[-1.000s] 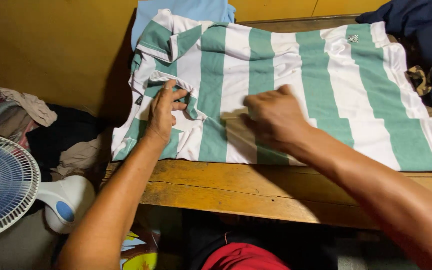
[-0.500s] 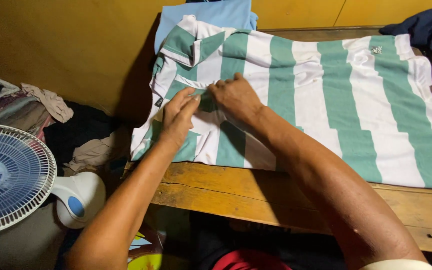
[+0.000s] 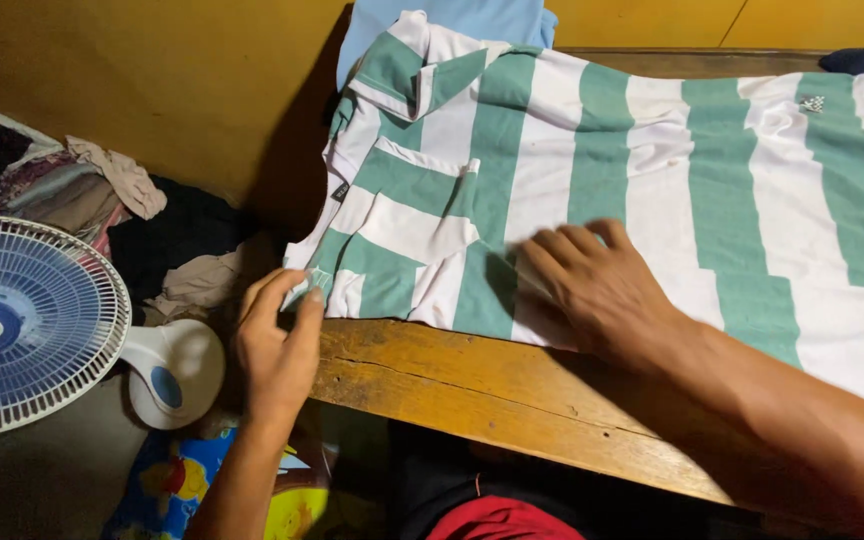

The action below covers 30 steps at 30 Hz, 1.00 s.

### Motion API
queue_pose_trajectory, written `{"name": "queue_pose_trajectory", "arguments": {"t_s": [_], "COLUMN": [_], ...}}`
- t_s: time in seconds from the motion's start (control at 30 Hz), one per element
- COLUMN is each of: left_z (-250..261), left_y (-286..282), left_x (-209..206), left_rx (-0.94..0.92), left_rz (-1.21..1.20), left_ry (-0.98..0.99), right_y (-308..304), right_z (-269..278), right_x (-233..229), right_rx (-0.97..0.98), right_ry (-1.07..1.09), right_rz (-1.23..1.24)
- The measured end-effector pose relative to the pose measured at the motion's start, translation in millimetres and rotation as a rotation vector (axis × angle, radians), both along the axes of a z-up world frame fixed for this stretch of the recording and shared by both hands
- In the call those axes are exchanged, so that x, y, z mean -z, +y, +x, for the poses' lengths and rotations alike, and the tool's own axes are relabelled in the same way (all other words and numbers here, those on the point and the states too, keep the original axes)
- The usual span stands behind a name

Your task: Folding a striped polo shirt on a wooden surface.

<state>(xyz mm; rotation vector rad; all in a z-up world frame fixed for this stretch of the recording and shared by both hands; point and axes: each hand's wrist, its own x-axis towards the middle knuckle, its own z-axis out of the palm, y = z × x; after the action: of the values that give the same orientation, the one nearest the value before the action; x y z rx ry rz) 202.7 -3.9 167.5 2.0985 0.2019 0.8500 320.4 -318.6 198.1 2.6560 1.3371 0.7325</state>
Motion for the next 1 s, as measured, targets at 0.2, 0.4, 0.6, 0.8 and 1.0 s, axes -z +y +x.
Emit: {"name": "queue_pose_trajectory", "arguments": {"t_s": [0.2, 0.4, 0.6, 0.8, 1.0], "left_z": [-17.6, -5.9, 3.2, 17.1, 32.4], "left_y": [12.6, 13.5, 30.9, 57.0, 72.1], "left_x": [17.4, 23.4, 42.6, 52.9, 63.8], "left_rx": [-0.076, -0.125, -0.191, -0.167, -0.267], "left_rz": [-0.016, 0.172, 0.336, 0.099, 0.033], "left_ry": [0.025, 0.149, 0.322, 0.348, 0.502], "right_y": [-27.5, -39.7, -44.5, -44.6, -46.9], "right_z": [-38.4, -32.4, -28.5, -29.8, -29.9], "right_x": [-15.2, 2.9, 11.8, 8.8, 8.3], "right_rx": [0.133, 0.096, 0.073, 0.058, 0.044], "right_ry": [0.449, 0.468, 0.475, 0.441, 0.466], "right_rz": [0.061, 0.075, 0.104, 0.081, 0.069]}}
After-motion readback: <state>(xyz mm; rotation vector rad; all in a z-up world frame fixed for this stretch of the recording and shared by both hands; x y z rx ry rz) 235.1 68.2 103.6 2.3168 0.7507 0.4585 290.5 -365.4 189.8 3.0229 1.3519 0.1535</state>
